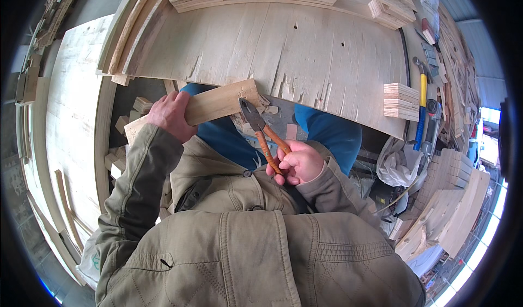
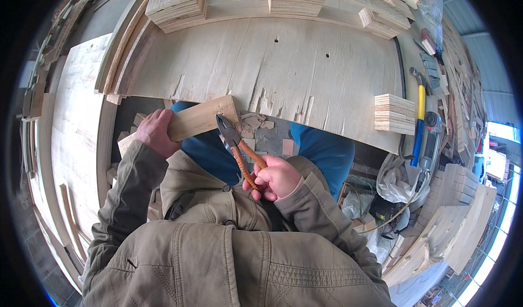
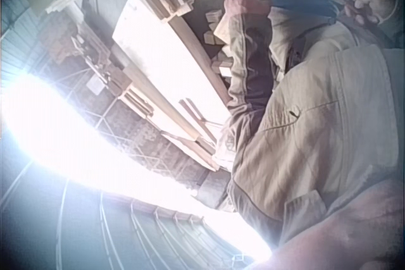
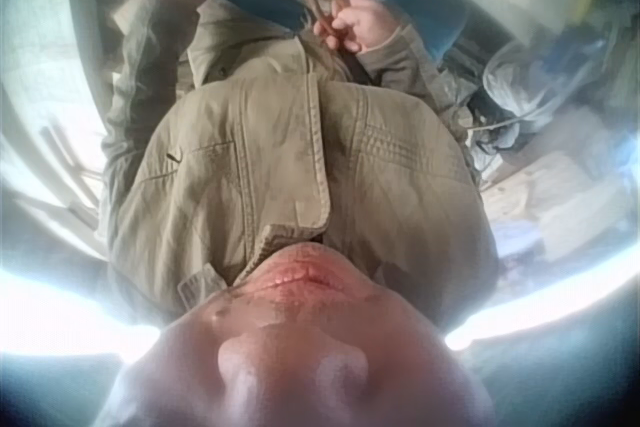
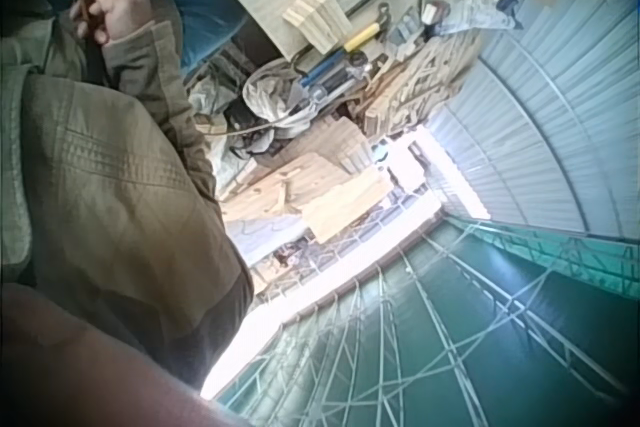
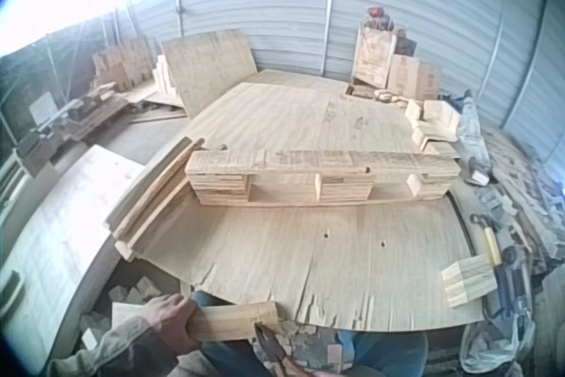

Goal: The person sits on the floor and uses pliers to trim small wooden pieces, removing splinters and shaping edges. They handle each piece individually, rotate it to access different sides, and place trimmed pieces on a nearby workbench.

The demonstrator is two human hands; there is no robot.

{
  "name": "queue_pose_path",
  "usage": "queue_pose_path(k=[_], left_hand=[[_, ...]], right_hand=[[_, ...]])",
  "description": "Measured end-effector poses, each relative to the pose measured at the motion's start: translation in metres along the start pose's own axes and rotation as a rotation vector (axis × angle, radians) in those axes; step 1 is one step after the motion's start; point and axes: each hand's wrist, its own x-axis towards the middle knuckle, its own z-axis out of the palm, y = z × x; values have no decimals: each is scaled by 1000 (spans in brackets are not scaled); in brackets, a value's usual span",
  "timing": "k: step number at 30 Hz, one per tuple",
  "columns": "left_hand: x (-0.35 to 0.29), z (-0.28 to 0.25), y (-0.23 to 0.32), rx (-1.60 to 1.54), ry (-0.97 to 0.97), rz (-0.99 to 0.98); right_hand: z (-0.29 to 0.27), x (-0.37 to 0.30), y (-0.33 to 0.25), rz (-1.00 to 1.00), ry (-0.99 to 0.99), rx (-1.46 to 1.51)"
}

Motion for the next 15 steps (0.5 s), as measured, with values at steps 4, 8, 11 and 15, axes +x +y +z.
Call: queue_pose_path(k=[4,8,11,15], left_hand=[[0,0,-1,3,-20,-10],[0,0,-1,1,-30,-22],[0,-1,1,-9,-37,-29],[-3,-6,3,-43,-81,-31]], right_hand=[[1,0,2,-10,-38,43],[0,0,-1,-23,-68,-34],[-3,-4,-5,-39,-103,-136],[-11,-8,-8,-39,-179,-190]])
